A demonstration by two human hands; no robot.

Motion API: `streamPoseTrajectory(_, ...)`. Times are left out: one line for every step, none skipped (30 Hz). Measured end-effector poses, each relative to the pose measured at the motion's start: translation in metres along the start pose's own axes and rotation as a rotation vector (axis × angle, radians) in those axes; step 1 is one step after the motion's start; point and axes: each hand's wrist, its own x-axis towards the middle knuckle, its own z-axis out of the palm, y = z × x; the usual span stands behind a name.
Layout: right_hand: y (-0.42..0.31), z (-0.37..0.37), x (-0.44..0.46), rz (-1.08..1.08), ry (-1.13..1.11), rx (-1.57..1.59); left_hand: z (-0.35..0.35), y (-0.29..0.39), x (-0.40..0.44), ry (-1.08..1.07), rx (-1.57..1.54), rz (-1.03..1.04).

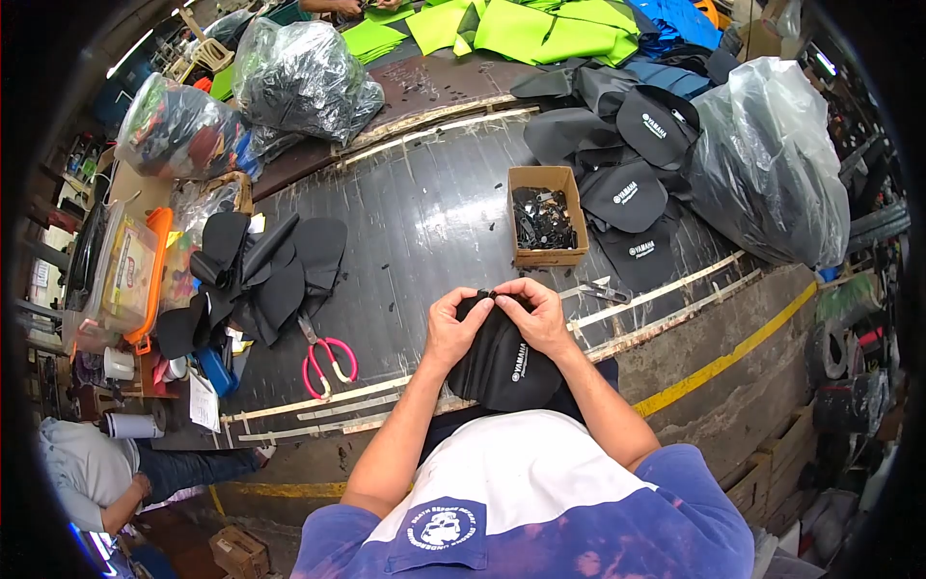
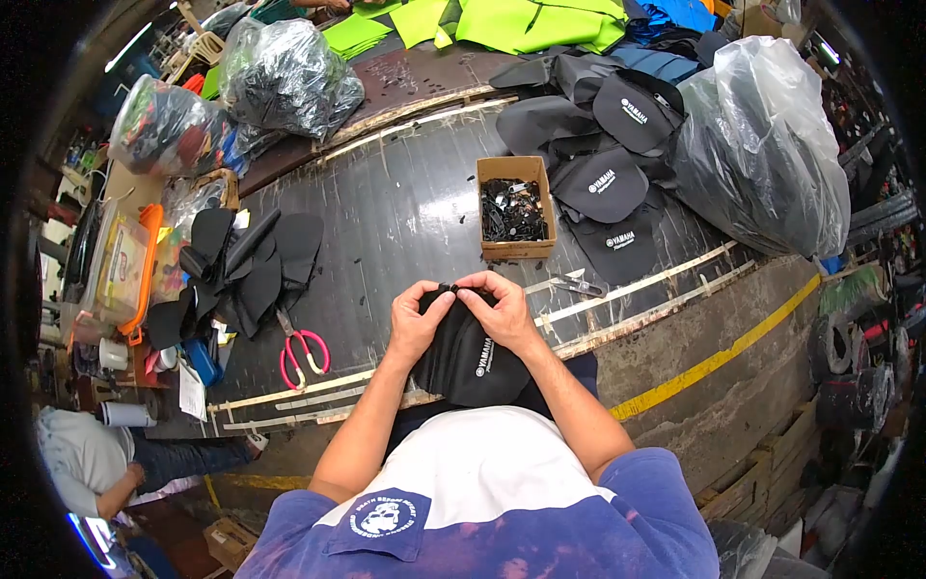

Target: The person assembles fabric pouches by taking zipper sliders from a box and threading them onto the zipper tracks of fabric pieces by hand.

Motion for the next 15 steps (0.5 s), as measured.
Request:
streamPoseTrajectory(-0.0004,0.0,-0.0006,0.005,0.014,-0.02,0.0001,-0.0004,-0.0002,-0.005,-0.029,-0.018)
streamPoseTrajectory(-0.001,-0.0003,-0.0006,0.005,0.015,-0.021,0.0012,-0.0008,0.0001,-0.006,-0.03,-0.018)
streamPoseTrajectory(-0.0013,-0.0003,-0.001,0.005,0.033,-0.035,0.0029,-0.0014,-0.0002,-0.001,-0.09,-0.051)
streamPoseTrajectory(-0.0014,0.0004,-0.0013,0.005,0.051,-0.049,0.0039,-0.002,-0.0007,0.004,-0.149,-0.085)
streamPoseTrajectory(-0.0014,0.0012,-0.0014,0.006,0.07,-0.063,0.0041,-0.0026,-0.0009,0.009,-0.208,-0.119)
streamPoseTrajectory(-0.0008,0.0012,-0.0013,0.007,0.071,-0.063,0.0037,-0.0014,-0.0006,0.008,-0.208,-0.121)
streamPoseTrajectory(-0.0001,0.0009,-0.0015,0.007,0.073,-0.064,0.0028,-0.0004,-0.0002,-0.017,-0.287,-0.174)
streamPoseTrajectory(0.0006,0.0007,-0.0014,0.006,0.073,-0.065,0.0014,0.0006,0.0003,-0.041,-0.367,-0.227)
streamPoseTrajectory(0.0013,0.001,-0.0012,0.004,0.072,-0.064,-0.0002,0.0018,0.0012,-0.063,-0.446,-0.279)
streamPoseTrajectory(0.0018,0.0011,-0.0013,0.006,0.071,-0.064,-0.0016,0.0028,0.0025,-0.061,-0.446,-0.28)
streamPoseTrajectory(0.0006,0.0012,-0.0015,-0.002,0.065,-0.072,-0.0031,0.0026,0.0039,-0.073,-0.423,-0.286)
streamPoseTrajectory(-0.0011,0.001,-0.0019,-0.009,0.059,-0.081,-0.0039,0.0027,0.0052,-0.086,-0.4,-0.292)
streamPoseTrajectory(-0.0025,0.0009,-0.0024,-0.017,0.053,-0.089,-0.0043,0.0027,0.0059,-0.1,-0.378,-0.298)
streamPoseTrajectory(-0.0036,0.0008,-0.0027,-0.016,0.054,-0.089,-0.0044,0.0012,0.0064,-0.1,-0.378,-0.3)
streamPoseTrajectory(-0.0049,0.0007,-0.0026,-0.024,0.046,-0.094,-0.0044,-0.0007,0.0073,-0.101,-0.353,-0.285)
